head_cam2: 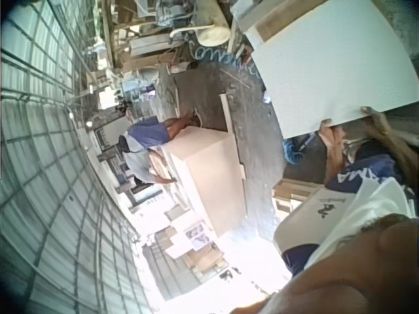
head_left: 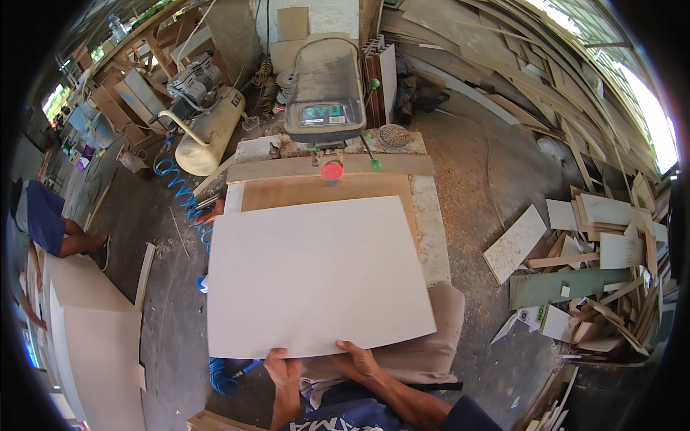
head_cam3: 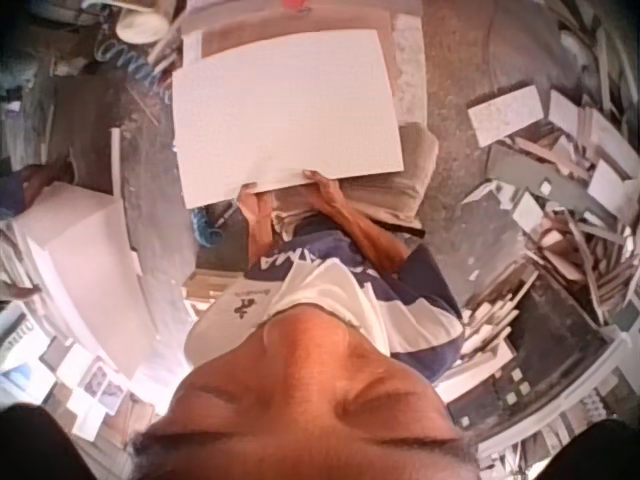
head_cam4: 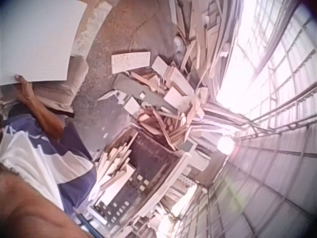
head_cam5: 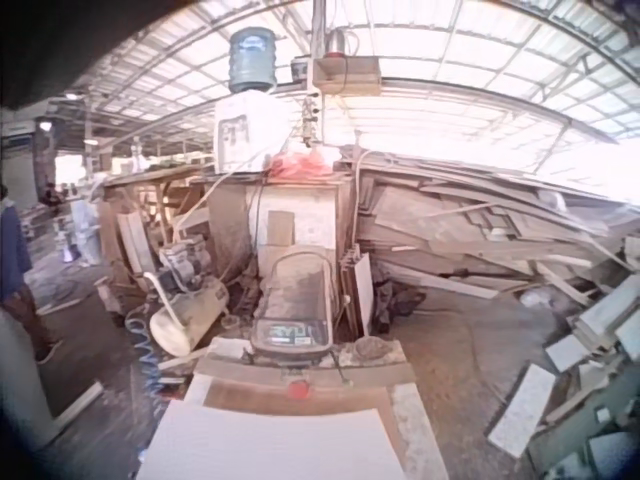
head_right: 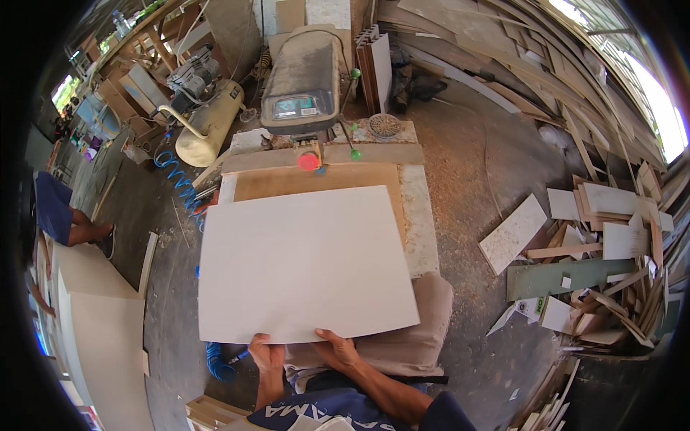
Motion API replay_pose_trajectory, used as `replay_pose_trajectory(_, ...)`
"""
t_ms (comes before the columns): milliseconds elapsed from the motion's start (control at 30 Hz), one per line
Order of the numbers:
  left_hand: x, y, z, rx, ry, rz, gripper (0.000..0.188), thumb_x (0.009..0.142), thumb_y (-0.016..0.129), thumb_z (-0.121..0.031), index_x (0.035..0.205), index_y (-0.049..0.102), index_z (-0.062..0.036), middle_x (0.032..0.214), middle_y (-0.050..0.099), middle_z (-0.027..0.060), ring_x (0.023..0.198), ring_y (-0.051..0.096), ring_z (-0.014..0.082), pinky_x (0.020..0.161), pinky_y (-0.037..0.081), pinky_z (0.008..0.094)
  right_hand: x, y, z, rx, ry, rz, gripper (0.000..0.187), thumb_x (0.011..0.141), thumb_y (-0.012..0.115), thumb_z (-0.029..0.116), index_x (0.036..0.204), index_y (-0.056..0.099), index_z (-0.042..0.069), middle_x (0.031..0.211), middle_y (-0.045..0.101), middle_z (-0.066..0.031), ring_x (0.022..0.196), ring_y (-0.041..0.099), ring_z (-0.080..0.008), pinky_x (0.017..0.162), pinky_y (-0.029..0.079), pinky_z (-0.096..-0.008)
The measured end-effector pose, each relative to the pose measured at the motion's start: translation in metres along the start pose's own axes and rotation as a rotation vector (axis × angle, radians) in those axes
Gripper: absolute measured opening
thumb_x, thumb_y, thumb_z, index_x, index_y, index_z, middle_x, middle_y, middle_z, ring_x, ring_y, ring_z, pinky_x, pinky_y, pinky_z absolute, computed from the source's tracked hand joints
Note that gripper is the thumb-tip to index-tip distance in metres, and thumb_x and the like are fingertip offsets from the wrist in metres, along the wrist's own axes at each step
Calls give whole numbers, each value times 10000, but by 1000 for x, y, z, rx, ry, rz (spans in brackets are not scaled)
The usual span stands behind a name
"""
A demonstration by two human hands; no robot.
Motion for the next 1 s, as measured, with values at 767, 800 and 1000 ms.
replay_pose_trajectory(767, 109, -50, -69, 59, 264, -105, 567, 690, 554, -89, 1245, 607, 21, 1180, 669, 143, 1141, 643, 346, 1039, 525, 511, 3, -46, 59, -282, 34, -337, 462, 1092, 477, 212, 1372, 424, -152, 1347, 551, -290, 1229, 596, -448, 1063, 524, -555)
replay_pose_trajectory(800, 112, -46, -69, 83, 285, -156, 555, 699, 558, -106, 1238, 607, 19, 1172, 664, 139, 1124, 646, 344, 1031, 526, 503, 6, -44, 60, -294, 24, -327, 454, 1091, 476, 210, 1361, 427, -153, 1332, 560, -292, 1218, 607, -440, 1046, 540, -538)
replay_pose_trajectory(1000, 137, -42, -80, 185, 213, -320, 450, 733, 595, -173, 1138, 629, 22, 1108, 666, 137, 1063, 657, 332, 932, 558, 450, 29, -39, 58, -257, -37, -263, 445, 1091, 477, 211, 1347, 433, -150, 1302, 588, -302, 1166, 650, -411, 996, 576, -485)
Point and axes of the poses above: each hand's wrist, its own x-axis towards the middle knuckle, its own y-axis out of the palm, z = x × y, the point moved 5 cm from there along x, towards the middle knuckle
